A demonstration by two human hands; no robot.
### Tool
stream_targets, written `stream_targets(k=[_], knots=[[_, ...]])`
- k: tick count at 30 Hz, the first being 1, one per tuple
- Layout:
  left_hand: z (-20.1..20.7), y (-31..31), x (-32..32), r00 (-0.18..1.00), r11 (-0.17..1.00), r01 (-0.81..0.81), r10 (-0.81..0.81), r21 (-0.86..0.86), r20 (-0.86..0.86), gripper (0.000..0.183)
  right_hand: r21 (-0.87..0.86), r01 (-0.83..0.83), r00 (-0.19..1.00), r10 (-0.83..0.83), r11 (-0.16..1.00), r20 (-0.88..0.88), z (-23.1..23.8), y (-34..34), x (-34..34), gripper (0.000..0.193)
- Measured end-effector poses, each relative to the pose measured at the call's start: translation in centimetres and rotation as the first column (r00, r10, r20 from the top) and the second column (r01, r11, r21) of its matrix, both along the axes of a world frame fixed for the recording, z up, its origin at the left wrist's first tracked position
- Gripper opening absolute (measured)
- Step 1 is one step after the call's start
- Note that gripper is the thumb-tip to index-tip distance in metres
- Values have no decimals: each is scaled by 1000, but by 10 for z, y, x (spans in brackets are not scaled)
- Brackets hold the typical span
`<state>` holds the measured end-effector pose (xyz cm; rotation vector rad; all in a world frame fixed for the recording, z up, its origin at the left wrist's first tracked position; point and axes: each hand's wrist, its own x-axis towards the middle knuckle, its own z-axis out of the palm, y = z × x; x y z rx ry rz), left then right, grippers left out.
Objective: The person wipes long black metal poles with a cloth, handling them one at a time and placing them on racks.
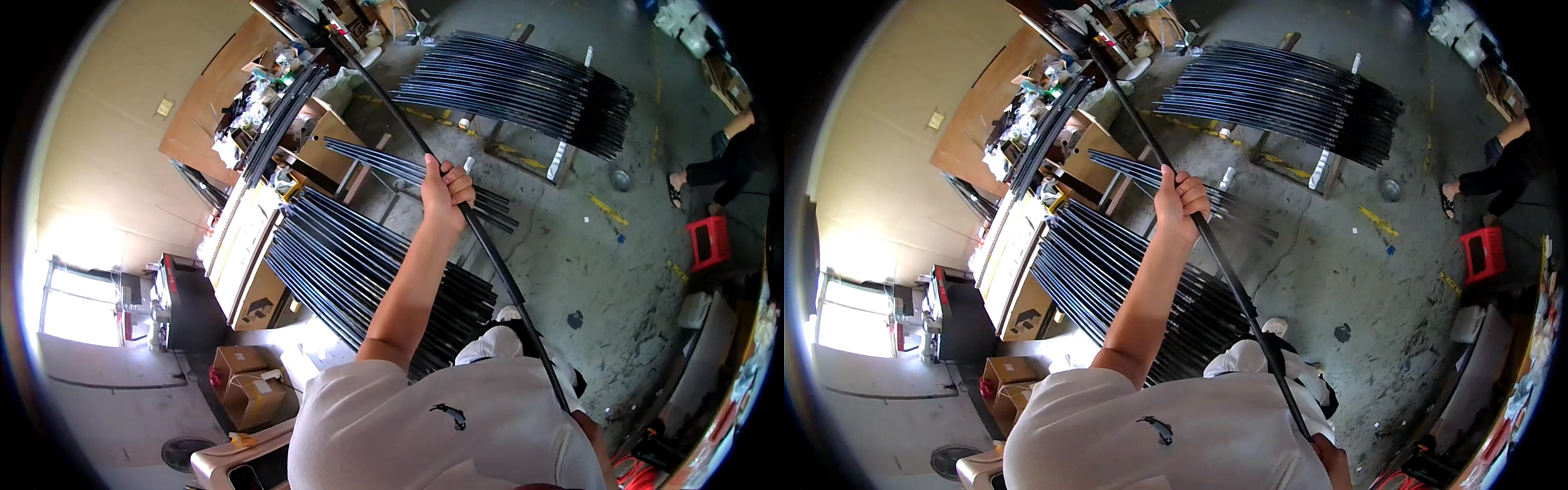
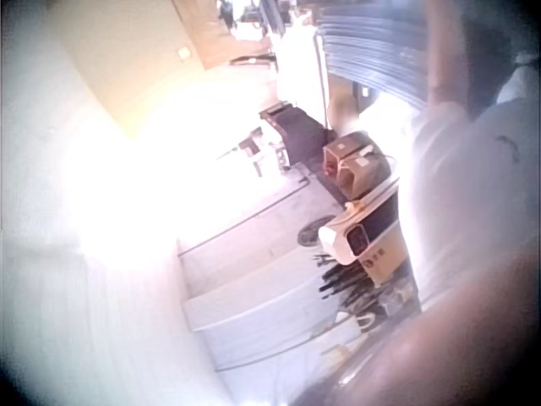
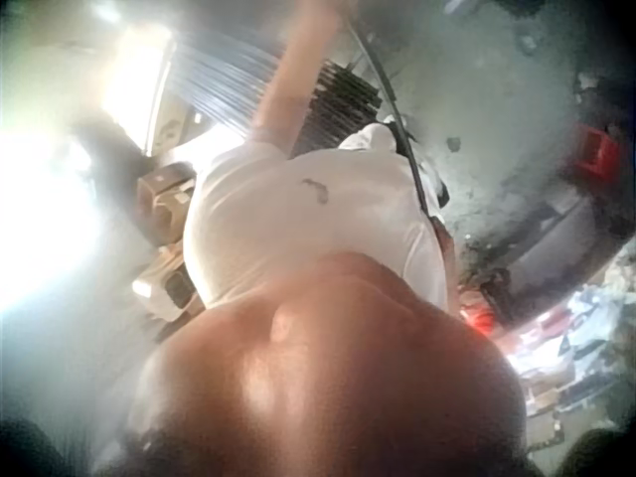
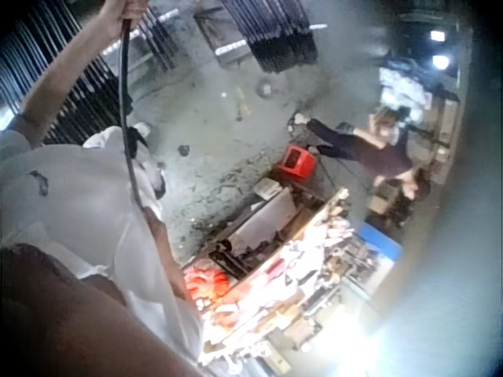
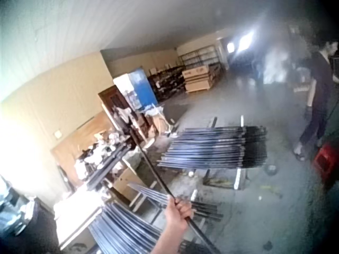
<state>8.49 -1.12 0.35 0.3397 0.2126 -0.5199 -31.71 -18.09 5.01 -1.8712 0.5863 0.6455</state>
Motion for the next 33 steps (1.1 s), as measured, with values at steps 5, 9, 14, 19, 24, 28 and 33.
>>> stream_targets(k=[5, 9, 14, 19, 24, 28, 33], knots=[[-12, 4, 1, 1000, 994, 21, -19, -105, 24, 42, -34, -9, 1000, 8, 999, -12, 1, 2, -2, 20], [-13, 4, 2, 998, 976, 57, -49, -208, 42, 42, -61, -20, 1000, 19, 998, -17, 1, 2, -5, 18], [-11, 2, 1, 999, 995, 46, -45, -91, 14, 42, -113, -24, 1000, 23, 993, -7, 10, -2, -13, 16], [1, -16, -2, 999, 999, 26, -25, 23, -45, 44, -154, 15, 988, 9, 988, 153, 22, -16, -13, 15], [-21, -78, -62, 996, 997, 19, -26, 78, 82, 39, -444, 201, 931, -29, 873, 364, 28, -11, 16, 46], [-37, -121, -146, 953, 971, 166, -203, 172, 223, 33, -820, 124, 948, 177, 559, 264, 15, -32, 8, 49], [-33, -138, -178, 810, 816, 576, -576, 36, 110, 29, -863, 42, 932, -330, 503, -147, 35, -66, -60, 40]])
